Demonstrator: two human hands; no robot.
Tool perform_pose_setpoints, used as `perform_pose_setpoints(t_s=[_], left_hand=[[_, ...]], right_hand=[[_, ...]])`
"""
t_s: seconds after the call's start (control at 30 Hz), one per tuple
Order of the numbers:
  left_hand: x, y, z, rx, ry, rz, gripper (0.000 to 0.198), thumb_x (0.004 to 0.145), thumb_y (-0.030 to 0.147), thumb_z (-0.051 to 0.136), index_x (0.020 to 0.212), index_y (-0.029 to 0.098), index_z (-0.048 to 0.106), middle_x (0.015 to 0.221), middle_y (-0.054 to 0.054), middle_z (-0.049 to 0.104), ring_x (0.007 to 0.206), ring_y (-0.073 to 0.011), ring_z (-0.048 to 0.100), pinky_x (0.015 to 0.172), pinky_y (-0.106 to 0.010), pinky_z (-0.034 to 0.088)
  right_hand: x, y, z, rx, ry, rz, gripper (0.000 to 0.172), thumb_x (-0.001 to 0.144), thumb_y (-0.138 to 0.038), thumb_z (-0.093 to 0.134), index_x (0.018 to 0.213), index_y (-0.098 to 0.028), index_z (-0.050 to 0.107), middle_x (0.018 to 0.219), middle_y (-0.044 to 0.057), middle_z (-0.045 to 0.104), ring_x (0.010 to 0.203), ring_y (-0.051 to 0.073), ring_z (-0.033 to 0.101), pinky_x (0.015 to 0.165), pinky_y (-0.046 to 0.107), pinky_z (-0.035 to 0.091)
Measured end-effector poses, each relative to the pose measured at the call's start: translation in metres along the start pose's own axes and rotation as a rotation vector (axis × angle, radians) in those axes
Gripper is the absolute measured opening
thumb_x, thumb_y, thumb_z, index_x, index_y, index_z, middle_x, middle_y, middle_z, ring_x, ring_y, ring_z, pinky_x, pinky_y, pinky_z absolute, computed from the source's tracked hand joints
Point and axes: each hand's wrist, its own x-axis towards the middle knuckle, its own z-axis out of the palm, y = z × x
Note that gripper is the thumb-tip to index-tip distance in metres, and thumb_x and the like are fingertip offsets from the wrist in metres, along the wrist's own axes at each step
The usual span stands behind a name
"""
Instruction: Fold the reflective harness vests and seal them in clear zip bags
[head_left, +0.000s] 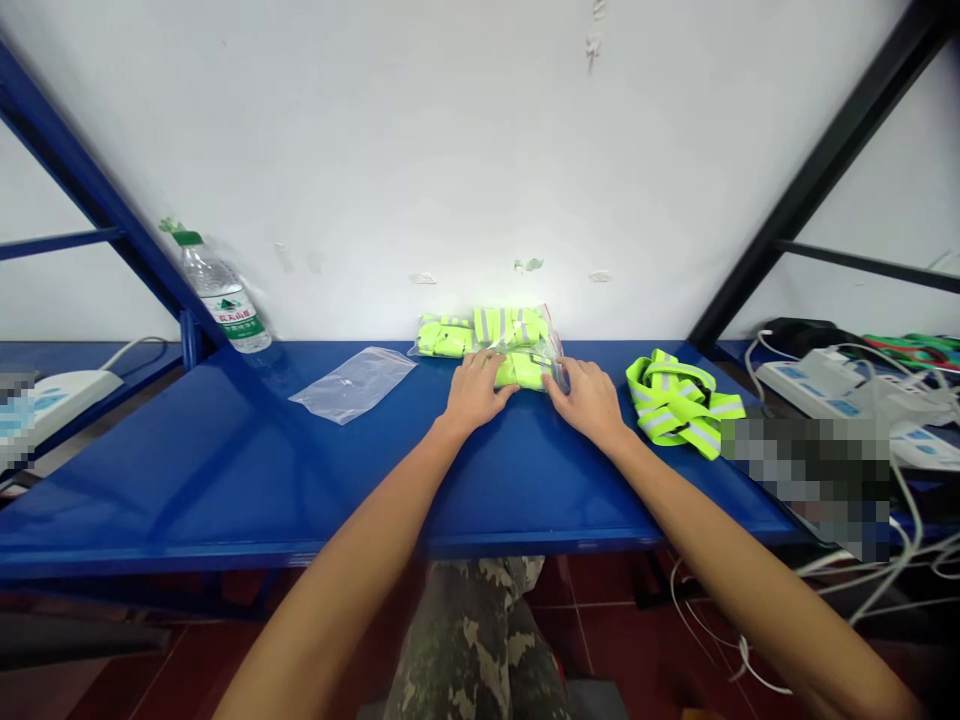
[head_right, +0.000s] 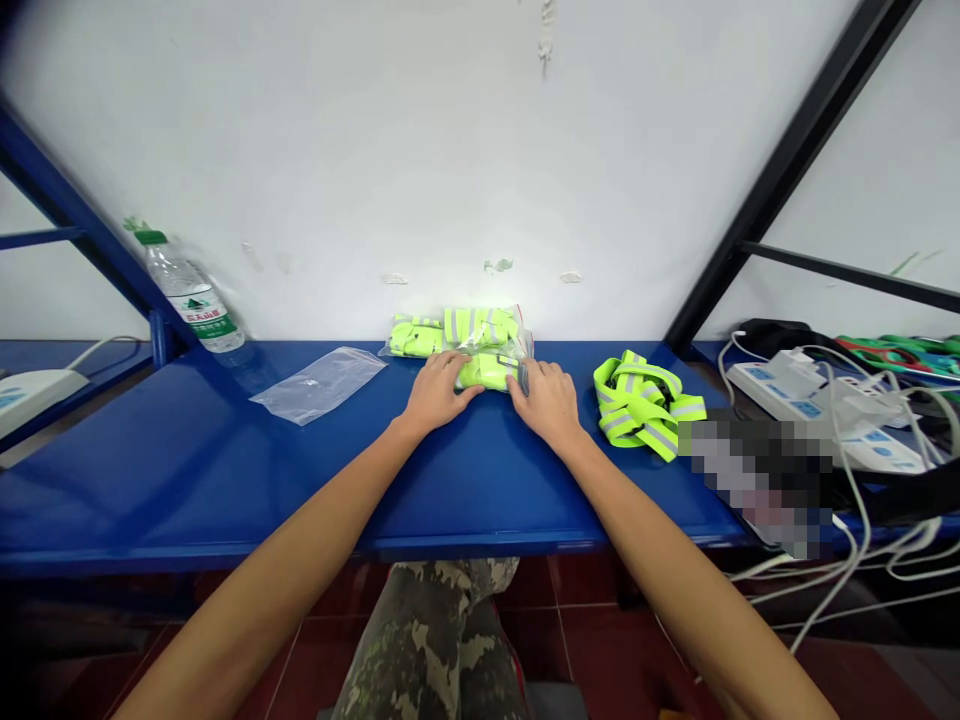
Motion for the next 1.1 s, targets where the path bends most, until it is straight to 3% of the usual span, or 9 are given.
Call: perform_pose_setpoints(t_s=[0.17,0.33,0.47,0.53,0.6,0.77,0.93,1.03,1.1], left_hand=[[-0.004,0.008,0.001,0.056,0.056,-0.01,0.053,0.086,0.048,0.064,0.13,0.018,0.057,0.137,-0.012,0.055,0.128,-0.0322,0.045,0.102,-0.046,0.041],[-0.006,0.015,0.002,0.08,0.058,0.017,0.05,0.087,0.045,0.063,0.129,0.018,0.058,0.135,-0.012,0.056,0.126,-0.0313,0.046,0.101,-0.045,0.041],[-0.006,0.018,0.002,0.076,0.053,0.037,0.044,0.088,0.045,0.061,0.124,0.019,0.06,0.131,-0.013,0.058,0.125,-0.0312,0.047,0.101,-0.046,0.04],[-0.006,0.019,0.003,0.057,0.058,0.054,0.041,0.09,0.045,0.058,0.121,0.019,0.061,0.129,-0.013,0.059,0.124,-0.0315,0.048,0.101,-0.047,0.04],[-0.006,0.02,0.004,0.03,0.067,0.068,0.04,0.091,0.046,0.056,0.119,0.018,0.062,0.126,-0.014,0.06,0.122,-0.0318,0.05,0.101,-0.047,0.04],[-0.006,0.029,0.0,-0.087,0.1,0.11,0.062,0.084,0.059,0.061,0.132,0.019,0.054,0.131,-0.015,0.058,0.126,-0.033,0.049,0.107,-0.049,0.038],[-0.007,0.04,-0.006,-0.345,0.119,0.215,0.112,0.073,0.058,0.072,0.155,0.011,0.011,0.153,-0.023,0.037,0.141,-0.0333,0.039,0.116,-0.047,0.035],[-0.005,0.041,-0.004,-0.434,0.163,0.202,0.113,0.077,0.049,0.069,0.155,0.009,-0.003,0.158,-0.026,0.023,0.147,-0.0329,0.03,0.118,-0.046,0.034],[-0.004,0.04,-0.002,-0.445,0.166,0.163,0.1,0.082,0.044,0.064,0.154,0.012,0.003,0.16,-0.024,0.02,0.149,-0.032,0.024,0.118,-0.047,0.033]], right_hand=[[-0.011,0.001,-0.007,-0.11,0.079,0.084,0.044,0.097,-0.045,0.043,0.125,-0.016,0.061,0.113,0.014,0.069,0.107,0.03,0.057,0.093,0.04,0.034],[-0.02,0.021,-0.02,-0.246,0.112,0.245,0.036,0.095,-0.035,0.043,0.114,-0.014,0.066,0.112,0.017,0.067,0.11,0.034,0.055,0.094,0.048,0.035],[-0.023,0.036,-0.02,-0.271,-0.02,0.339,0.039,0.087,-0.021,0.048,0.123,-0.014,0.061,0.119,0.022,0.062,0.11,0.039,0.055,0.084,0.05,0.042],[-0.022,0.039,-0.019,-0.211,-0.106,0.29,0.045,0.082,-0.011,0.047,0.126,-0.012,0.06,0.113,0.022,0.064,0.103,0.036,0.059,0.08,0.045,0.045],[-0.018,0.035,-0.019,-0.128,-0.098,0.202,0.048,0.078,-0.005,0.046,0.124,-0.01,0.061,0.109,0.021,0.065,0.098,0.033,0.061,0.08,0.042,0.046],[-0.001,0.0,-0.035,0.199,0.293,0.016,0.04,0.075,-0.003,0.043,0.107,-0.014,0.064,0.103,0.015,0.065,0.1,0.028,0.06,0.089,0.04,0.047],[0.011,-0.052,-0.057,0.479,0.647,-0.187,0.027,0.078,-0.002,0.042,0.088,-0.02,0.059,0.088,0.008,0.062,0.089,0.022,0.06,0.083,0.038,0.051],[0.007,-0.075,-0.068,0.545,0.778,-0.316,0.025,0.077,-0.001,0.045,0.085,-0.021,0.057,0.085,0.006,0.06,0.084,0.02,0.06,0.076,0.036,0.053],[0.003,-0.086,-0.074,0.554,0.851,-0.396,0.026,0.077,0.001,0.047,0.086,-0.022,0.056,0.085,0.006,0.06,0.082,0.02,0.06,0.072,0.036,0.053]])
